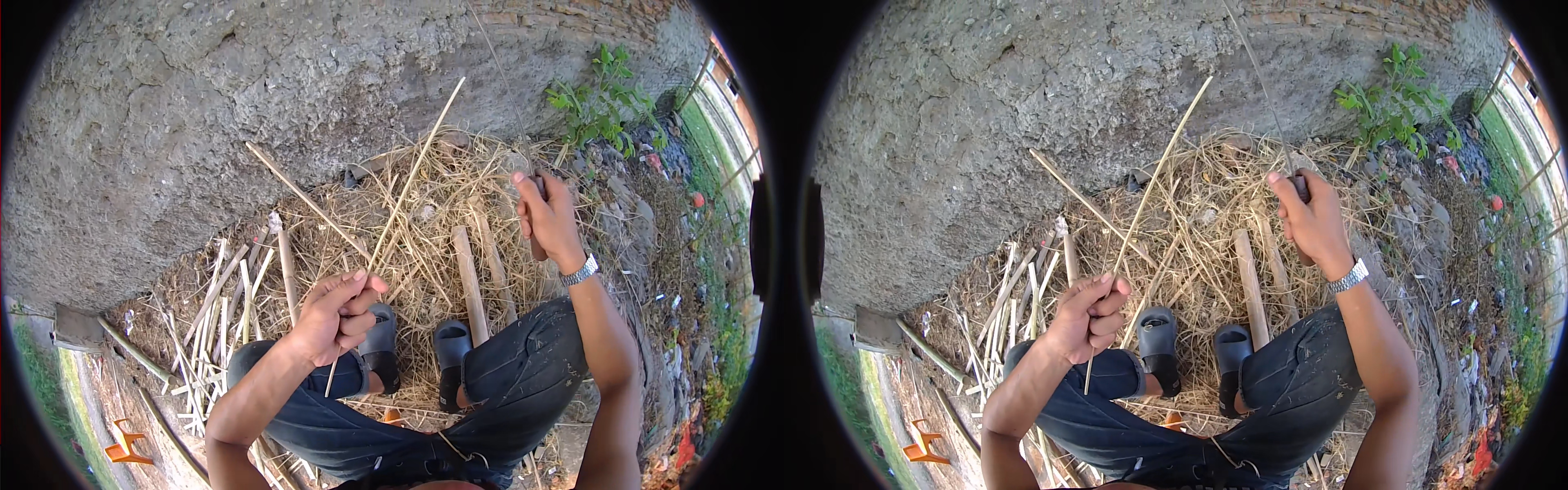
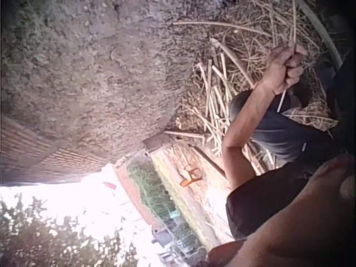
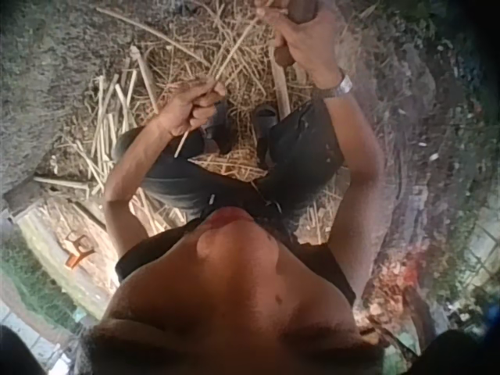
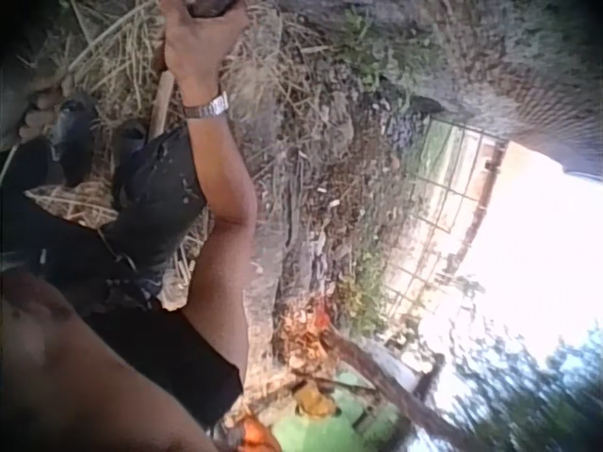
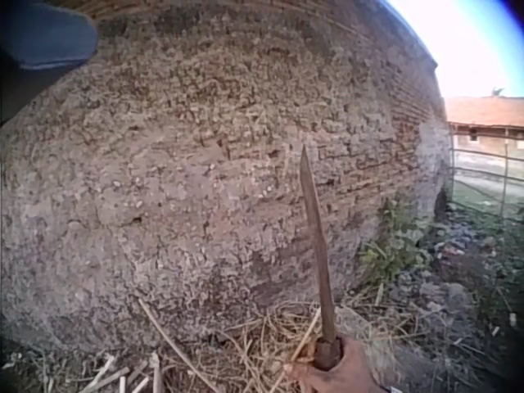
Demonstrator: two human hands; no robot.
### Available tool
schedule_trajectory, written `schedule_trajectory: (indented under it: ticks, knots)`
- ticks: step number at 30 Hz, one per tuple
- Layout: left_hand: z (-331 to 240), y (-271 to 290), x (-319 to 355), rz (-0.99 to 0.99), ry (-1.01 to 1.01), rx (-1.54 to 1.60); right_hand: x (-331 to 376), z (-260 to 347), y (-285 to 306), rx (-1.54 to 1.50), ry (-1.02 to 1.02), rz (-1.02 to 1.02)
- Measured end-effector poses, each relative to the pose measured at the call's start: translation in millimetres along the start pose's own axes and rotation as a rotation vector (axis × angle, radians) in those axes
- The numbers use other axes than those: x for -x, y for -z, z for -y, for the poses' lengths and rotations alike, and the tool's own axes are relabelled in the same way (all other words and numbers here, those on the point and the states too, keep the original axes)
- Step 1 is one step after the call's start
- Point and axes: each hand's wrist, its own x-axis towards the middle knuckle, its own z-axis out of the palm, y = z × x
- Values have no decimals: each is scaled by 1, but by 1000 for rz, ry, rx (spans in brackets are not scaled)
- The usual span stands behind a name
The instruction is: The person whittles a thin bamboo strip using a machete, repeatedly drawing the blade along the length of the strip while holding it by hand.
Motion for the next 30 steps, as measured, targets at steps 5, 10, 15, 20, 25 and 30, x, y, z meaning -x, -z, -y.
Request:
schedule_trajectory:
  ticks: [5, 10, 15, 20, 25, 30]
  knots:
    - [6, 4, -7, 113, 144, 53, 23, 39, -23, -58, 101, 140]
    - [17, -1, -17, 179, 192, -2, 32, 59, -37, -206, 96, 147]
    - [21, -5, -18, 190, 241, -34, 30, 51, -40, -413, 137, 125]
    - [27, 1, -22, 277, 194, 10, 26, 40, -36, -409, 179, 37]
    - [28, 0, -19, 43, -384, -879, 13, 37, -24, -286, 248, -170]
    - [11, 6, -18, -462, -763, -1389, 11, 32, -15, -334, 348, -206]
